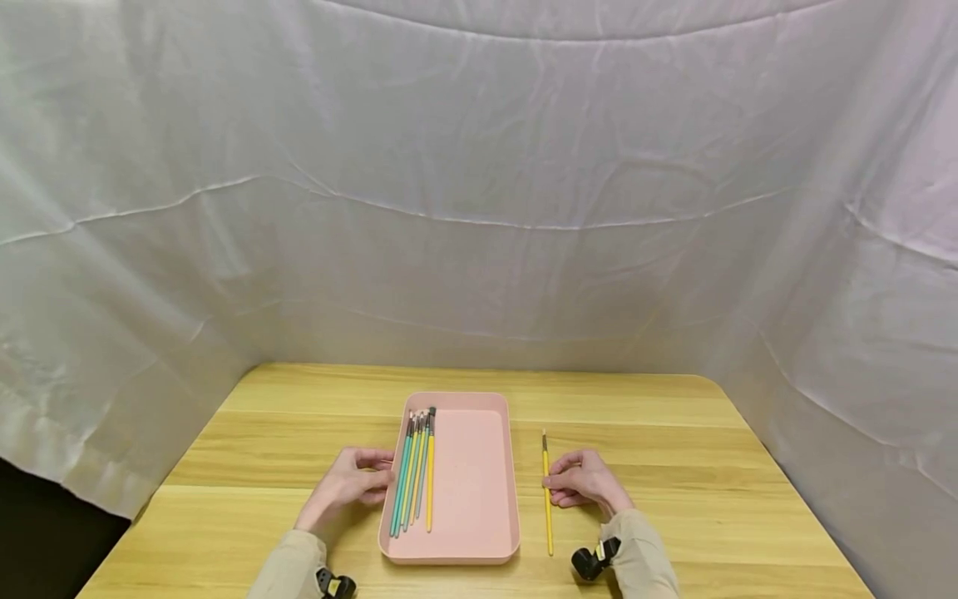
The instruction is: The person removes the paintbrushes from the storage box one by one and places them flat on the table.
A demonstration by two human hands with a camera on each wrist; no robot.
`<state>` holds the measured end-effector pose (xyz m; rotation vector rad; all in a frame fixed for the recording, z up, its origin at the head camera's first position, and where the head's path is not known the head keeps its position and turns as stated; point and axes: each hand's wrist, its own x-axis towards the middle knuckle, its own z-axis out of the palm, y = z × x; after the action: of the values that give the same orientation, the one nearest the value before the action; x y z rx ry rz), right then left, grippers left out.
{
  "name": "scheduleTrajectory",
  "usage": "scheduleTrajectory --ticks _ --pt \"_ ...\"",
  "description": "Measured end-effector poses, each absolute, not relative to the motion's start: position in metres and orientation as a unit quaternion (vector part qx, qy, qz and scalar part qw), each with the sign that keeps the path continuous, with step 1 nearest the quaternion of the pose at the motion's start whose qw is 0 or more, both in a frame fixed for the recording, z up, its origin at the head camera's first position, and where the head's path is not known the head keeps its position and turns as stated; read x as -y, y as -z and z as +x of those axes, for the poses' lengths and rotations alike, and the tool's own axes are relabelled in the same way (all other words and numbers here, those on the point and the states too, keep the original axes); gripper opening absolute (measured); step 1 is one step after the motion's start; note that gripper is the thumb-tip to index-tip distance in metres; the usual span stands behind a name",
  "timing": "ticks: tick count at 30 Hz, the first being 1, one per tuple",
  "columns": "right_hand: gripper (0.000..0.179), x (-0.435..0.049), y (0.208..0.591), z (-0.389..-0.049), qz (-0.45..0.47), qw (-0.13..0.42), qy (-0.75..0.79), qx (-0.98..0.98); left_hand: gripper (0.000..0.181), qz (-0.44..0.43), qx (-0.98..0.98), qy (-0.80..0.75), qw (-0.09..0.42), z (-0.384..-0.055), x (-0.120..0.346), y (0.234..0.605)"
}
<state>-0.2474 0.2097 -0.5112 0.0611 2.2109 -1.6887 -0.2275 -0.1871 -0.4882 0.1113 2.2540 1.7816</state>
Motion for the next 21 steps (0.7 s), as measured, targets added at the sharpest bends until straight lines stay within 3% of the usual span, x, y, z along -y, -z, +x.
scheduleTrajectory --ticks 21 --pt "0.027 -0.2106 0.5154 -0.2480 0.010 0.174 0.615 -0.769 0.049 0.038 -0.776 -0.616 0.133 -0.2271 0.1891 0.4878"
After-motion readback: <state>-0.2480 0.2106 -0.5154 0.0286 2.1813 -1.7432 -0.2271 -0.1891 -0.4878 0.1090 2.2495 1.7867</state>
